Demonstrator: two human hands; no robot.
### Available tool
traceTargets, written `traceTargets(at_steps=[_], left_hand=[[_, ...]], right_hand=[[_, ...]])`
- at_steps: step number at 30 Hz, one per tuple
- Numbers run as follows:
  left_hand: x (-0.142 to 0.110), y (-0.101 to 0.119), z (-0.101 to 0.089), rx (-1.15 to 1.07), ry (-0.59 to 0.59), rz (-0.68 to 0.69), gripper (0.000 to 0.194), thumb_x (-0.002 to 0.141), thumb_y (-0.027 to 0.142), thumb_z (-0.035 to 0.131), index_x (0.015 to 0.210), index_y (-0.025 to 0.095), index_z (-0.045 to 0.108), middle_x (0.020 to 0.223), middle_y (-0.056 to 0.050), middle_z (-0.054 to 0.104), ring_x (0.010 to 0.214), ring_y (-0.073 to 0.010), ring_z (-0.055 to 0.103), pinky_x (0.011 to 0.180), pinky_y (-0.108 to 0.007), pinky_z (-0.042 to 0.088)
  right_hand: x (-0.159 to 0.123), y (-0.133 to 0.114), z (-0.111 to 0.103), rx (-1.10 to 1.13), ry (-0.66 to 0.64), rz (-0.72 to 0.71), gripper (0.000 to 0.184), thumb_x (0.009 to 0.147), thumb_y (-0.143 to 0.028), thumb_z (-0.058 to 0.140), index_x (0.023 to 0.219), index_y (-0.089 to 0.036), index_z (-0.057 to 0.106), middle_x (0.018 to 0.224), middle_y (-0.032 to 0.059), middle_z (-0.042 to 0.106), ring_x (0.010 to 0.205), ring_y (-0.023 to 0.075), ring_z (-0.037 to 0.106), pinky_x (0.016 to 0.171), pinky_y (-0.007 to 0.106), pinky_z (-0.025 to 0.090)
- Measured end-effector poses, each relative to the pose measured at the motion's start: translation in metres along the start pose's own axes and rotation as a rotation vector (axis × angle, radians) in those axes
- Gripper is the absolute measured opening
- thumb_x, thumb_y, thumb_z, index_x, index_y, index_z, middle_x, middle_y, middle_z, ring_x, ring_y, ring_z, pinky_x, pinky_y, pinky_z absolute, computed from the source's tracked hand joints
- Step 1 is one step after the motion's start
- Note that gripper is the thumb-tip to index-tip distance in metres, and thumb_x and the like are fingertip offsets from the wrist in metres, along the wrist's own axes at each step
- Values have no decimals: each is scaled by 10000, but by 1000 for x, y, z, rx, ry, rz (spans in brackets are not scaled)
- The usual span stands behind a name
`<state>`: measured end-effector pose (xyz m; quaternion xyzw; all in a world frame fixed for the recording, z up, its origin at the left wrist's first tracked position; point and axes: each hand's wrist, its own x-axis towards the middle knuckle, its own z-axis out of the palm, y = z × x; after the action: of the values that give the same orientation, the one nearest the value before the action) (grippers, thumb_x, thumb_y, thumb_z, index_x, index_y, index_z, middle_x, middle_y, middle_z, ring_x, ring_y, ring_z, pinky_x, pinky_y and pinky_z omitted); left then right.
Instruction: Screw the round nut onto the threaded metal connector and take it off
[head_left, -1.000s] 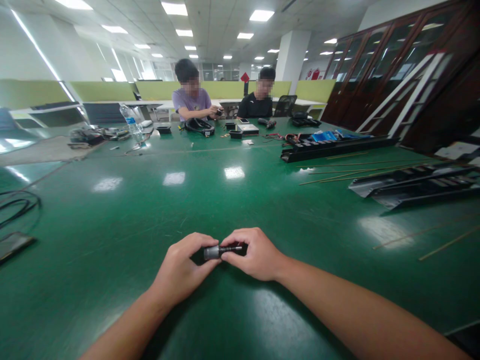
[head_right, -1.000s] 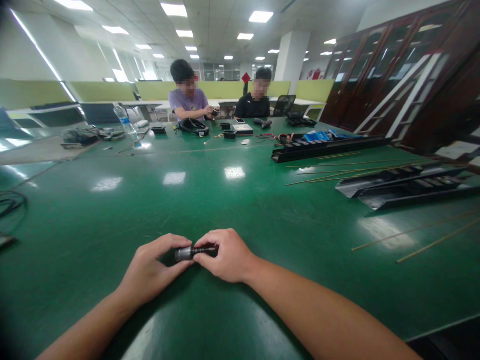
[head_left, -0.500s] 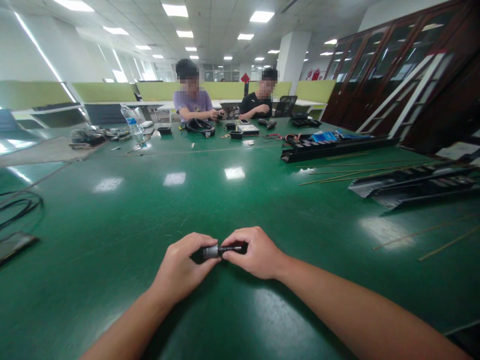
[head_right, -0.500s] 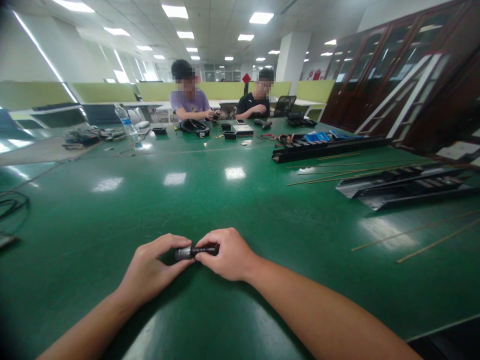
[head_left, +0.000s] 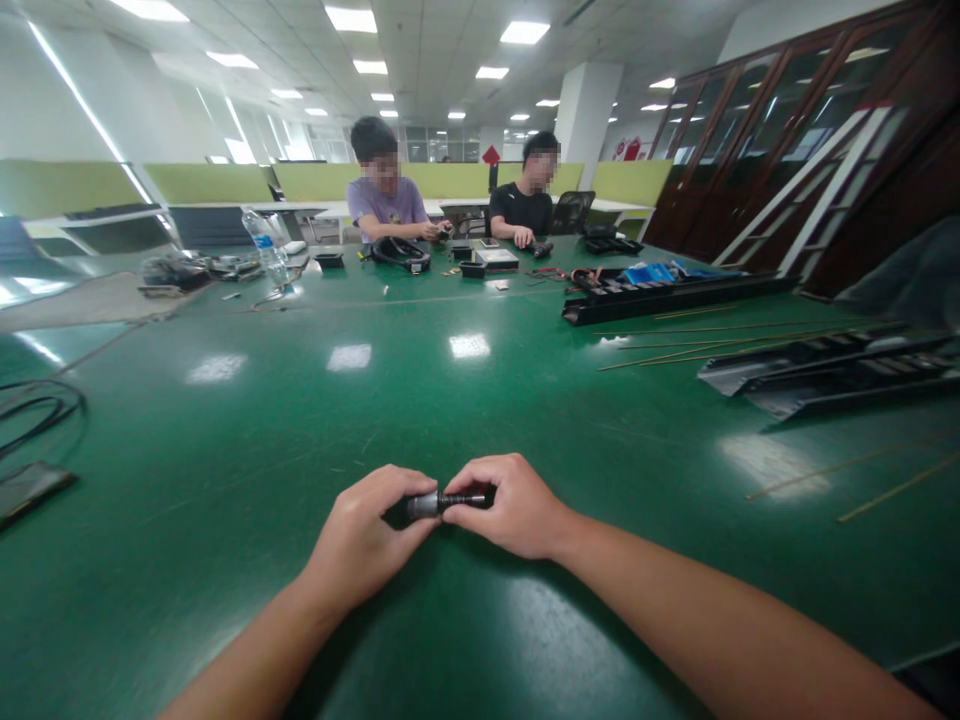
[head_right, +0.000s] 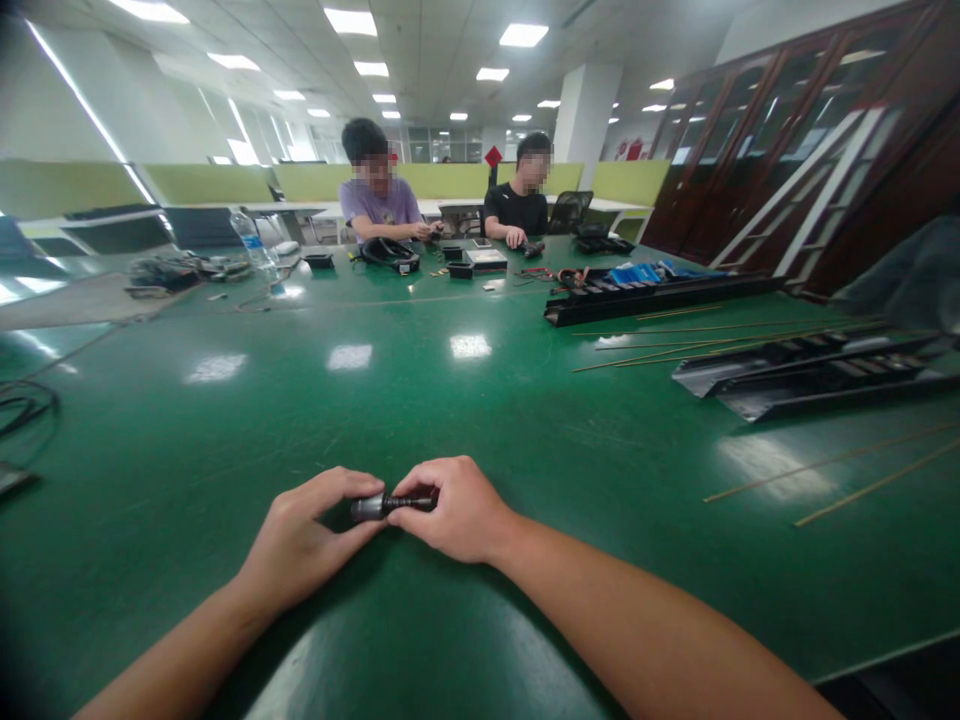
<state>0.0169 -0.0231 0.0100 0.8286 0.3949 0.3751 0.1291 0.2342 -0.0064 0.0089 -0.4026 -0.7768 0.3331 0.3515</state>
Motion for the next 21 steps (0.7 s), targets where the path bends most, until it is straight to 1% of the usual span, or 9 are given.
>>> traceTargets(at_steps=[21], left_hand=[[0, -3, -1, 19, 17, 14, 233, 814, 210, 736, 1032, 232, 657, 973, -6, 705, 888, -138, 673, 806, -251, 546]], right_hand=[[0, -2, -1, -1, 21, 6, 91, 752, -217, 746, 833, -180, 764, 733, -3, 718, 657, 127, 624, 611, 225, 425]])
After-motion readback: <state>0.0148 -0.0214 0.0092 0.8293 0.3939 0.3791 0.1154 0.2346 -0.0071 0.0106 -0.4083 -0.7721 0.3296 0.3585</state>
